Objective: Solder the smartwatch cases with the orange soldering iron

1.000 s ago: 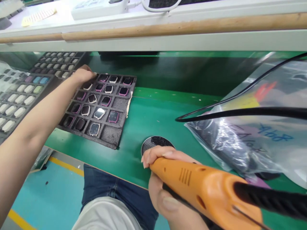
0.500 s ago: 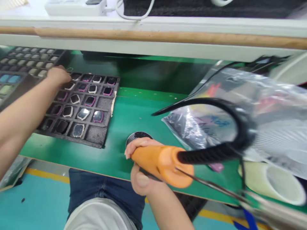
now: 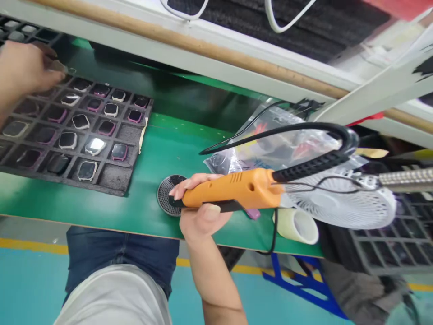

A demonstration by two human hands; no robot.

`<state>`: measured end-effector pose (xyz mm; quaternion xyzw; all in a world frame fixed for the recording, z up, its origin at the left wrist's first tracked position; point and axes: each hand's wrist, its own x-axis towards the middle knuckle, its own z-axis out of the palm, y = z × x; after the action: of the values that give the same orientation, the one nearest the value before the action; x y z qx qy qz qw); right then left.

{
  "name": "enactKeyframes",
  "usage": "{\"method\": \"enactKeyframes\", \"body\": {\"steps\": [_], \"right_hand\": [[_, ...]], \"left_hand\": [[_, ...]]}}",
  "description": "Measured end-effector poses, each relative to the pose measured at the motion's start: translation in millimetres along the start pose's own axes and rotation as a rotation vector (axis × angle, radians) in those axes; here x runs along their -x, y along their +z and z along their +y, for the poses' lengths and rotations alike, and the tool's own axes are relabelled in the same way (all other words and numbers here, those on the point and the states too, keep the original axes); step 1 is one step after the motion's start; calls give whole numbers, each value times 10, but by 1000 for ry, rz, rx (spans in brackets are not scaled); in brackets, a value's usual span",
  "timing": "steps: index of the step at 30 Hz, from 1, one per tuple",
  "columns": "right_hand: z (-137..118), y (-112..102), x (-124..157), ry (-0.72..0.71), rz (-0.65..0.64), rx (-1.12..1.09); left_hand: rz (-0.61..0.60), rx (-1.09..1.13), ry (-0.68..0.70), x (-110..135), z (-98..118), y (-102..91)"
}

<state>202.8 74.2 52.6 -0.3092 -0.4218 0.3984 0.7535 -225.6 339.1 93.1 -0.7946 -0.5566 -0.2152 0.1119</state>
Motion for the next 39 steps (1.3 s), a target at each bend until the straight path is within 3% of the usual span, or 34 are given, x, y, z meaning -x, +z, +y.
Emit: {"method": "enactKeyframes", "body": {"steps": [2, 4, 6, 8, 10, 12, 17, 22, 29, 35, 39], "right_hand": [[3, -26, -12, -8, 11, 17], [19, -36, 4, 5, 9, 29], [31, -26, 38, 36, -4, 38], [31, 1, 78, 67, -23, 45], [23, 30, 110, 88, -40, 52], [16, 51, 128, 98, -54, 60], [15, 50, 133, 95, -73, 83], [25, 49, 138, 99, -92, 113], [34, 69, 147, 96, -106, 123], [-240, 136, 171, 134, -123, 186], [-280, 219, 261, 129, -136, 187]], "left_hand": [[-48, -8, -12, 278, 438, -181], [-85, 27, 13, 683, 1057, -329], [-83, 196, 180, 1161, 1724, -418], [-178, 385, 308, 1612, 2298, -436], [-271, 421, 372, 1955, 2699, -384], [-296, 413, 374, 2171, 2926, -285], [-171, 391, 240, 2389, 3065, -76], [-150, 448, 126, 2482, 3091, -46], [-175, 470, 114, 2472, 3096, -36], [-197, 533, 122, 2513, 3126, -84], [-169, 547, 96, 2528, 3169, -70]]}}
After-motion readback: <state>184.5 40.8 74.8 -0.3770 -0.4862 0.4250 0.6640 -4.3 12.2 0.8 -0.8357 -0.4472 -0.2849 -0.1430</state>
